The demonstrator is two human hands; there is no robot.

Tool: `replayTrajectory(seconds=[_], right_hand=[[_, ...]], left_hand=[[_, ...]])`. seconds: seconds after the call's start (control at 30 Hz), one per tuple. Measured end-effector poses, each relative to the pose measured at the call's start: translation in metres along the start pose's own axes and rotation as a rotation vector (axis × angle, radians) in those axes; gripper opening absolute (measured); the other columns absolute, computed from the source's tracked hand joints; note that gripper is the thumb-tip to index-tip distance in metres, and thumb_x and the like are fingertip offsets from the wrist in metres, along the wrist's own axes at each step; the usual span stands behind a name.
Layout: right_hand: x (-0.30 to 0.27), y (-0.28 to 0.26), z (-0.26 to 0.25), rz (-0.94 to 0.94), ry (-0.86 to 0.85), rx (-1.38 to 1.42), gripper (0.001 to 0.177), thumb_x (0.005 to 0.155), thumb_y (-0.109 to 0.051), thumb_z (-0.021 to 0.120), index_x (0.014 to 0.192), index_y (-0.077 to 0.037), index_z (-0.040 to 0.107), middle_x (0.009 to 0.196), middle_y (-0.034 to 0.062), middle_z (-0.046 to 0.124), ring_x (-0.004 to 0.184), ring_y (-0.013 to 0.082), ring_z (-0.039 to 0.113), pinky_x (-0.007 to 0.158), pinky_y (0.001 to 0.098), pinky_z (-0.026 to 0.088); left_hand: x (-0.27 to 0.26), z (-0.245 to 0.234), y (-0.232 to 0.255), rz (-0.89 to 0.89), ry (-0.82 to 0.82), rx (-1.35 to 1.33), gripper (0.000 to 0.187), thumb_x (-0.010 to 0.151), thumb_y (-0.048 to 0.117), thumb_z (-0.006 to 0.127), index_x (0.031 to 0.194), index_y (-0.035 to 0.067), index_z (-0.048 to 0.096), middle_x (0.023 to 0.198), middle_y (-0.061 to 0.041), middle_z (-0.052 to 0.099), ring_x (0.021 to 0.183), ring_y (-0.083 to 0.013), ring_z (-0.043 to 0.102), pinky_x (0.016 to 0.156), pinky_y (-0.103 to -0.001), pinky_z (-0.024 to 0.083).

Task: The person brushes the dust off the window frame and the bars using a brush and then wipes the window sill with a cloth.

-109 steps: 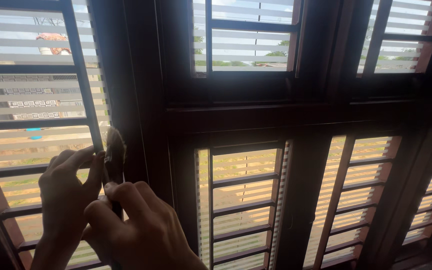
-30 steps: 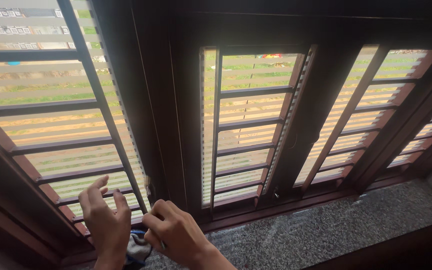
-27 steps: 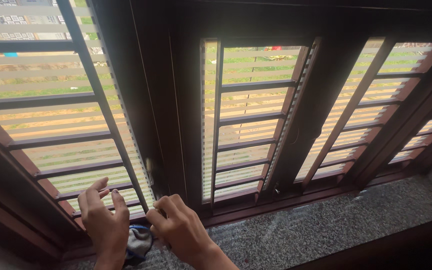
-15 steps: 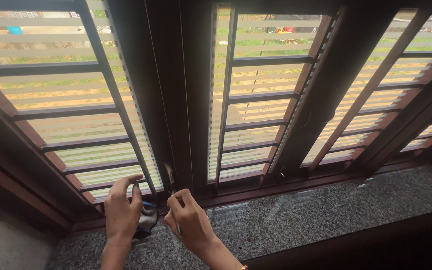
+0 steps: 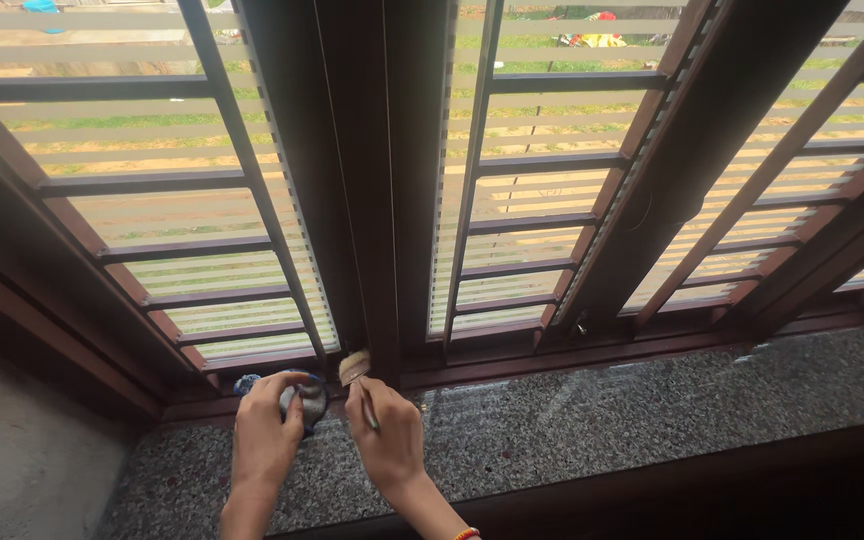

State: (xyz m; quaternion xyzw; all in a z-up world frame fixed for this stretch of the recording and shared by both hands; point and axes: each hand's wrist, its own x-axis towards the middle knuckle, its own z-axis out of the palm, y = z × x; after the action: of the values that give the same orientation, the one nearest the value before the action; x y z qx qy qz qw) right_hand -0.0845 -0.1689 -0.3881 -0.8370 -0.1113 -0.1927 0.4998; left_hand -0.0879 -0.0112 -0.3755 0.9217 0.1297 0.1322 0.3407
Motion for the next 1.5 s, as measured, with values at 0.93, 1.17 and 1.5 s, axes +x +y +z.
replayTrajectory(seconds=[0.93,1.17,1.5], right_hand=[[-0.001,0.01,0.093,0.309,-0.059,0.029,0.029,0.102,-0.026,0.053,0.103,-0.004,0.071,0.087,0.0145,0.059,0.071,0.0317,0.066,0.067,0.0462,0.052],[0.0,0.013,0.118,0.395,0.005,0.33,0.027,0.101,-0.021,0.053,0.089,0.0,0.066,0.084,0.0084,0.06,0.06,0.0173,0.067,0.054,0.034,0.058],[0.008,0.045,0.095,0.247,0.061,0.236,0.029,0.105,-0.021,0.051,0.087,-0.001,0.061,0.074,0.0107,0.06,0.057,0.0197,0.064,0.053,0.0347,0.053]], left_hand=[[0.032,0.033,-0.186,-0.316,-0.41,0.893,0.032,0.094,0.024,0.061,0.126,0.026,0.063,0.131,0.0,0.066,0.132,-0.0245,0.057,0.108,-0.05,0.049],[0.061,0.017,-0.147,-0.178,-0.248,0.451,0.043,0.096,0.017,0.056,0.138,0.021,0.057,0.131,-0.01,0.067,0.12,-0.0333,0.065,0.101,-0.047,0.054],[0.069,0.025,-0.077,-0.077,-0.065,0.203,0.048,0.091,0.006,0.055,0.138,0.018,0.059,0.136,-0.012,0.063,0.118,-0.0377,0.064,0.098,-0.048,0.053]])
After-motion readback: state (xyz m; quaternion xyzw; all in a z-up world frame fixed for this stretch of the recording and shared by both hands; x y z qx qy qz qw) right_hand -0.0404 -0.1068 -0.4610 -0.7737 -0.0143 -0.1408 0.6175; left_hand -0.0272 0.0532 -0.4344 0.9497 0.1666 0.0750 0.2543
